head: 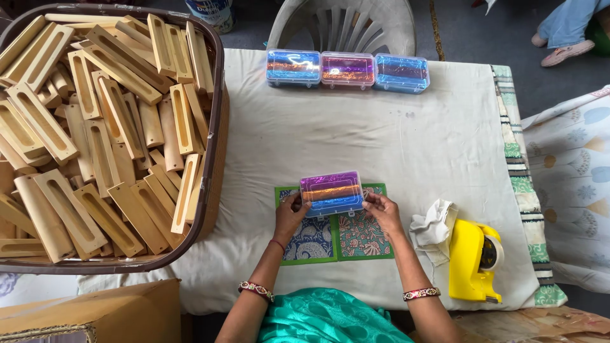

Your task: Wrapping decorative wooden blocks with colorful foil and organizing them into clear plastic containers.

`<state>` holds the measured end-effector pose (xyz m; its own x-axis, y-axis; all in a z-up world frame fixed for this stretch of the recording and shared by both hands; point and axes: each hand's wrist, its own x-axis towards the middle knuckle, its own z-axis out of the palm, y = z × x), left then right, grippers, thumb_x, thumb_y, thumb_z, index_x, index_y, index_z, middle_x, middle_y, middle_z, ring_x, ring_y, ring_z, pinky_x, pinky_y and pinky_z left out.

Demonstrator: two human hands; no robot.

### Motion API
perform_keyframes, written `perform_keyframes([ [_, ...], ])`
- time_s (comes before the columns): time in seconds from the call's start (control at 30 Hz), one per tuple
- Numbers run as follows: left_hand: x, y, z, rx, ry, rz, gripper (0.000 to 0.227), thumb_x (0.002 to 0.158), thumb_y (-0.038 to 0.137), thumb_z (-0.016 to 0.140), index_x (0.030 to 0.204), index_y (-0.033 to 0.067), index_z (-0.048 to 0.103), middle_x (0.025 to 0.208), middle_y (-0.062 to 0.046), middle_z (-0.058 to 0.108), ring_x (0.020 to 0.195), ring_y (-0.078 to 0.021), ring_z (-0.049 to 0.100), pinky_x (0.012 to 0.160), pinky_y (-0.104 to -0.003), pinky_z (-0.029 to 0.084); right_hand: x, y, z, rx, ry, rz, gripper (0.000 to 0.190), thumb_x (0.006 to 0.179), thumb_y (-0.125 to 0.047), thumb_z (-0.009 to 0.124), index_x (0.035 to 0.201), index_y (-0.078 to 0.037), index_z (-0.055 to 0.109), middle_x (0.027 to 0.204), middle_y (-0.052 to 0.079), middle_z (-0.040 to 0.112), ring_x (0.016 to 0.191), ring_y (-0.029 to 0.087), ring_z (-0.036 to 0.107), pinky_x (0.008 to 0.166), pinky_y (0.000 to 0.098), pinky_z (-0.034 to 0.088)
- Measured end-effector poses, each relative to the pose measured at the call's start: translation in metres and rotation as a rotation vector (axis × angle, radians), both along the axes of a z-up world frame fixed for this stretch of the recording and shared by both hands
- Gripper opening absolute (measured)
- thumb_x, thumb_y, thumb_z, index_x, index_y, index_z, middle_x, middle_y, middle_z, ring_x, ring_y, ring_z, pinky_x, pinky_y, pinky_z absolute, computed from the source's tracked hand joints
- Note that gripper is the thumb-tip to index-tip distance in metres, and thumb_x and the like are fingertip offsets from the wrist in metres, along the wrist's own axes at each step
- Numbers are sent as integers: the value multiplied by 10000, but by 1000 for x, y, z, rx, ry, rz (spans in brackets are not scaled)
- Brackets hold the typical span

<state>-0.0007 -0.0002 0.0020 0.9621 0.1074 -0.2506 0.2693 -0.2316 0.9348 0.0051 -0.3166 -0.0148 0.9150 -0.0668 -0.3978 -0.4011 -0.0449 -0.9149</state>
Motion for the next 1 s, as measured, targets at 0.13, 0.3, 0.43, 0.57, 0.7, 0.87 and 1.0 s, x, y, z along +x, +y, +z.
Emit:
perform_keyframes([
  [0.13,1,-3,21,74,6,-27,490,850,246,800,1295,71,691,1006,-60,680,854,-153,675,804,-297,577,0,7,5,-6,32,-19,430,879,-140,782,1253,37,665,1065,120,751,936,166,726,735,297,637],
  [0.3,-10,-12,61,213,-90,-11,569,855,184,765,1393,80,614,1180,-130,617,1056,-261,617,916,-370,548,-3,19,18,-63,38,-28,392,903,-154,741,1253,4,664,1037,98,751,905,142,726,652,276,634],
  [0.43,-26,-13,57,576,-462,-165,490,894,194,748,1371,136,647,1424,-92,588,1347,-284,506,1076,-394,475,-8,18,16,-93,45,-46,377,916,-184,730,1256,-30,675,1009,83,746,895,131,718,613,264,626],
  [0.57,-31,-10,70,648,-526,-307,551,836,295,788,1327,81,657,1459,-67,569,1428,-307,430,1136,-410,407,-10,19,8,-54,40,-67,352,919,-231,739,1223,-56,703,980,46,741,901,114,711,609,249,620],
  [0.7,-30,-14,59,702,-527,-311,554,823,301,798,1314,77,673,1454,-61,580,1424,-298,438,1146,-399,405,-11,19,1,-61,38,-92,327,911,-255,749,1181,-70,727,962,37,740,893,118,711,606,257,623],
  [0.87,-29,-15,50,833,-552,-356,589,784,314,815,1305,70,684,1435,-70,588,1399,-311,461,1142,-395,421,-15,20,0,-70,45,-107,303,899,-278,768,1125,-77,749,954,34,736,891,113,712,606,255,620],
  [1.0,-27,-16,49,891,-569,-381,601,783,318,816,1302,47,682,1425,-94,594,1380,-330,469,1137,-396,423,-15,22,2,-77,22,-97,308,904,-287,766,1126,-74,751,952,35,731,887,115,709,602,256,618],
])
